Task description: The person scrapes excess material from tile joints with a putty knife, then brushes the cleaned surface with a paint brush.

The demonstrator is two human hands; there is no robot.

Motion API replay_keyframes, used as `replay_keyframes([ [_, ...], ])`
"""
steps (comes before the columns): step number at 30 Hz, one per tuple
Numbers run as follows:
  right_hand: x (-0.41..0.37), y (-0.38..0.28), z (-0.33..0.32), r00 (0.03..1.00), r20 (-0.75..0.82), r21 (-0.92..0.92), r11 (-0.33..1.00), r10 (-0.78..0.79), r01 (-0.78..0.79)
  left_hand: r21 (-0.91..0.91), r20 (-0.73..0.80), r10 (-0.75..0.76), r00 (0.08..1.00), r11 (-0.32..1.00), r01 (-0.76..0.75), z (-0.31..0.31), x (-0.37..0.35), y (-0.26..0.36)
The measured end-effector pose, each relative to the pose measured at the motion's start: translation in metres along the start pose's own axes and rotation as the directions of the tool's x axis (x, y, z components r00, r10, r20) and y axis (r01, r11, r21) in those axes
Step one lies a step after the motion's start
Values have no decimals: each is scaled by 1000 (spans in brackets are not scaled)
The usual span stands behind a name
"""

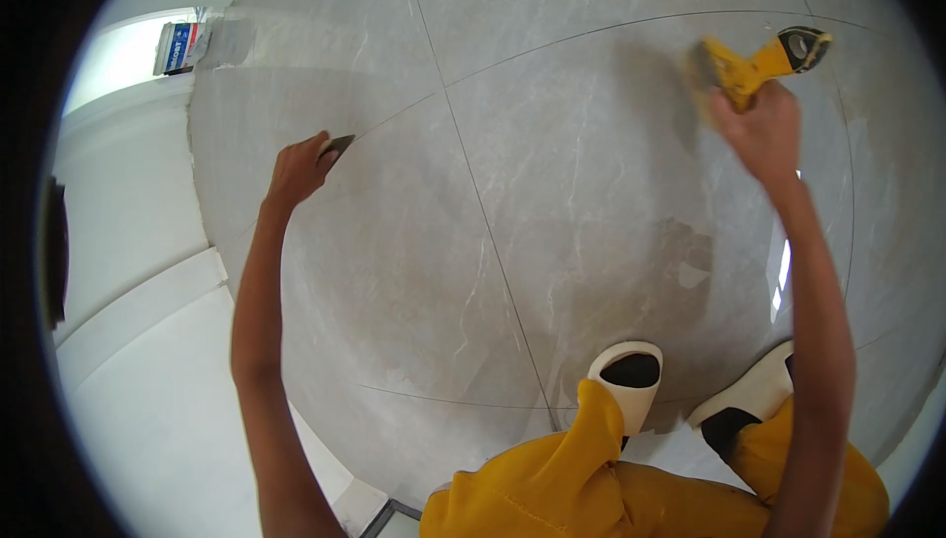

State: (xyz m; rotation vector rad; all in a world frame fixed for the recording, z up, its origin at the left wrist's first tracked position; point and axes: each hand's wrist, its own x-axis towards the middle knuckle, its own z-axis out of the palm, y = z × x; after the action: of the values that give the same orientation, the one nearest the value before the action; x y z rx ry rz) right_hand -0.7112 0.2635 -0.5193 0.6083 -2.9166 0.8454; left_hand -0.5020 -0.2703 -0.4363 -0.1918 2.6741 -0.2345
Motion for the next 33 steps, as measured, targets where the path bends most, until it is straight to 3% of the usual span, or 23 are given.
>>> replay_keyframes([
  [2,-12,-67,54,995,45,530,842,86,-97,-229,-200,-175,964,965,128,-11,-28,20],
  [4,-31,-170,102,964,239,524,821,113,-226,-502,-325,-352,878,851,156,-21,-55,44],
  [5,-35,-214,135,965,262,620,767,-6,-163,-567,-406,-426,808,811,142,-22,-67,53],
  [6,-33,-260,152,930,363,642,738,-57,-205,-629,-477,-501,722,768,118,-21,-77,62],
  [7,-31,-298,186,933,329,720,677,-145,-149,-666,-500,-536,680,740,94,-16,-84,69],
  [9,-15,-342,211,900,377,667,738,-219,-101,-736,-516,-610,601,674,52,2,-94,84],
  [11,12,-334,235,853,454,535,845,-259,-28,-756,-349,-551,758,643,120,4,-94,93],
  [12,29,-316,229,864,466,442,896,-192,-39,-748,-270,-495,826,648,144,4,-90,91],
  [13,47,-286,220,917,377,387,922,-129,-30,-727,-230,-459,858,667,162,7,-83,84],
  [14,61,-244,208,959,266,335,942,-103,8,-707,-191,-423,886,685,175,11,-70,75],
  [15,77,-198,189,985,159,275,961,-68,22,-639,-267,-345,900,762,103,19,-53,64],
  [16,92,-156,166,991,133,134,991,14,-32,-555,-330,-252,910,831,29,25,-34,51],
  [17,109,-107,140,985,174,151,988,-9,-18,-531,-338,-202,919,847,-9,27,-11,42],
  [18,111,-65,115,992,84,115,990,-91,82,-506,-345,-151,926,861,-48,25,13,36],
  [21,94,20,38,987,128,41,995,-101,96,-566,-305,-185,934,824,-22,0,73,28],
  [22,81,35,18,988,107,49,993,-109,104,-604,-286,-199,937,797,-15,-8,90,30],
  [23,67,46,4,984,176,51,998,23,-32,-640,-260,-211,942,768,-5,-12,104,35],
  [24,57,51,-7,960,236,45,985,153,-168,-421,-288,-4,958,899,-123,10,120,40],
  [26,39,56,-14,976,169,122,980,138,-160,-376,-160,129,979,909,-181,-8,129,46],
  [29,31,59,-9,983,105,148,975,154,-168,-357,-110,206,972,905,-232,-4,131,47],
  [33,34,54,-10,969,143,62,975,201,-212,-404,-162,109,981,899,-167,8,136,44],
])
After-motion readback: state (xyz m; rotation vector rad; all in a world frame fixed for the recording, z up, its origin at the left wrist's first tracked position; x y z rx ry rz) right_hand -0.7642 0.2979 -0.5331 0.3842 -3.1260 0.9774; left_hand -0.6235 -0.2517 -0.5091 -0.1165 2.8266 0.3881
